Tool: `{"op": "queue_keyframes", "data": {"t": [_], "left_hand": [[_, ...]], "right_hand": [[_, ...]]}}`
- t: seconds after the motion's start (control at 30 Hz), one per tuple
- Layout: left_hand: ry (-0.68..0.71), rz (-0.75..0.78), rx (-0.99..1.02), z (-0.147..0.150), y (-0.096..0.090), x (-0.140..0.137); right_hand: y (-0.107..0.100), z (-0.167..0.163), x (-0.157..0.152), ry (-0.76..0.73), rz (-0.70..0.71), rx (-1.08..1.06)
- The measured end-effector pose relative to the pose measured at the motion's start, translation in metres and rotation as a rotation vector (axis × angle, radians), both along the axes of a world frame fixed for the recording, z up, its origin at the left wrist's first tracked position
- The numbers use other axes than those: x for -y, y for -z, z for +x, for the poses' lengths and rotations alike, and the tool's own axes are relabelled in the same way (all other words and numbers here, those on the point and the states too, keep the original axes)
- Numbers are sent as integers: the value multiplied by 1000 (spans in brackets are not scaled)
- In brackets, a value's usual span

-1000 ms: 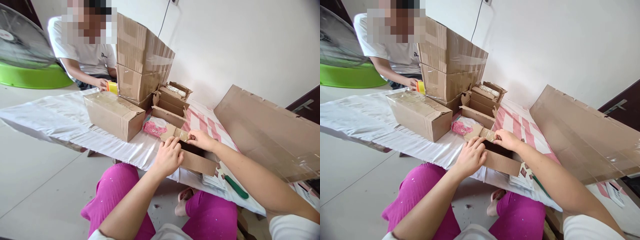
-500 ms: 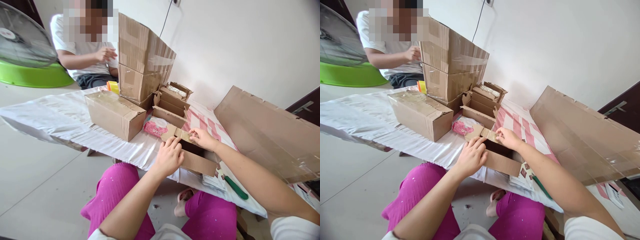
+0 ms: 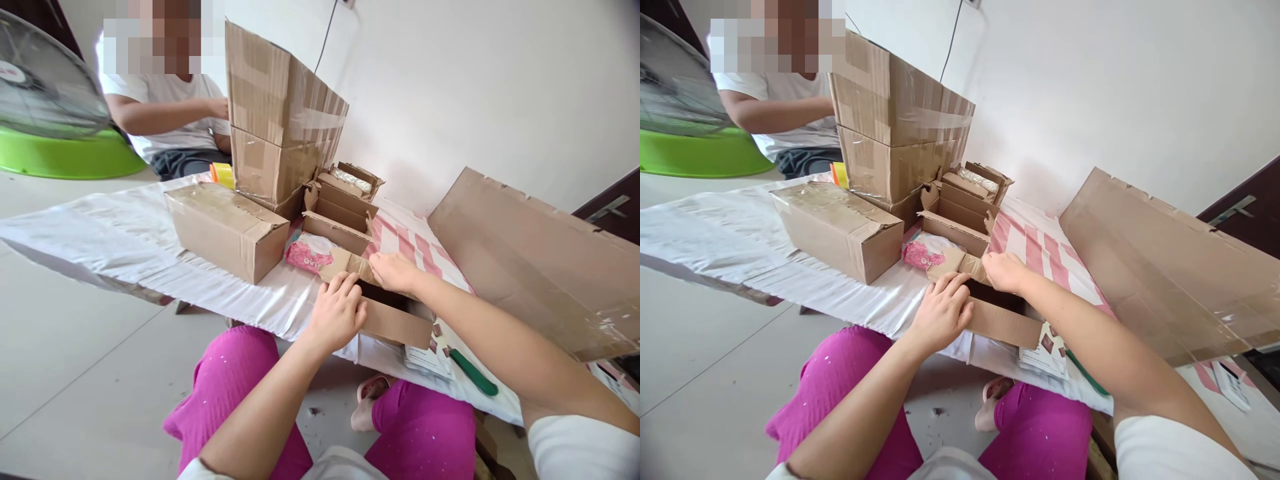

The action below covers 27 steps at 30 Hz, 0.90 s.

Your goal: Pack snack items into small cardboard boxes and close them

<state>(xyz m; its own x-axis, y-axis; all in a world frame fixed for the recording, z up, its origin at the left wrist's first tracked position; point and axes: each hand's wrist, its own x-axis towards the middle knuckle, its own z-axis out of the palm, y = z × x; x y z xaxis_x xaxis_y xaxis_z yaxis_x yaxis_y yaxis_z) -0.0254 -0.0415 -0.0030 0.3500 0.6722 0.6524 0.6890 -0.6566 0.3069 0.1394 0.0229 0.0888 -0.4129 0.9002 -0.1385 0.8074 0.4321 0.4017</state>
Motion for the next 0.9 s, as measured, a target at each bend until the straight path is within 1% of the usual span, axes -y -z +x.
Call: {"op": "queue_keyframes", "data": {"t": [0.1, 0.23, 0.3, 0.5, 0.6, 0.67, 0.77, 0.83, 0.9], "left_hand": [[-2, -1, -3, 0, 1, 0], [0, -3, 5, -1, 0, 1], [-2, -4, 5, -1, 0, 1], [-11, -5, -9, -1, 0, 0], [-27, -19, 2, -2, -1, -1], [-27, -26, 6, -2, -1, -2], [-16, -29, -2, -2, -1, -2], [-15, -32, -4, -1, 0, -2], [-9, -38, -2, 0, 1, -2]], "right_hand": [[-1, 1, -2, -11, -8, -5], [-1, 10, 7, -8, 1, -77], [-3, 16, 16, -8, -13, -137], [-9, 29, 46, -47, -156, -303], [-16, 40, 63, -7, -169, -383], [-23, 52, 74, 37, -122, -489], [-29, 75, 93, -5, 45, -739], [-26, 92, 111, -37, 180, -891], [-14, 108, 133, 4, 291, -1037]]}}
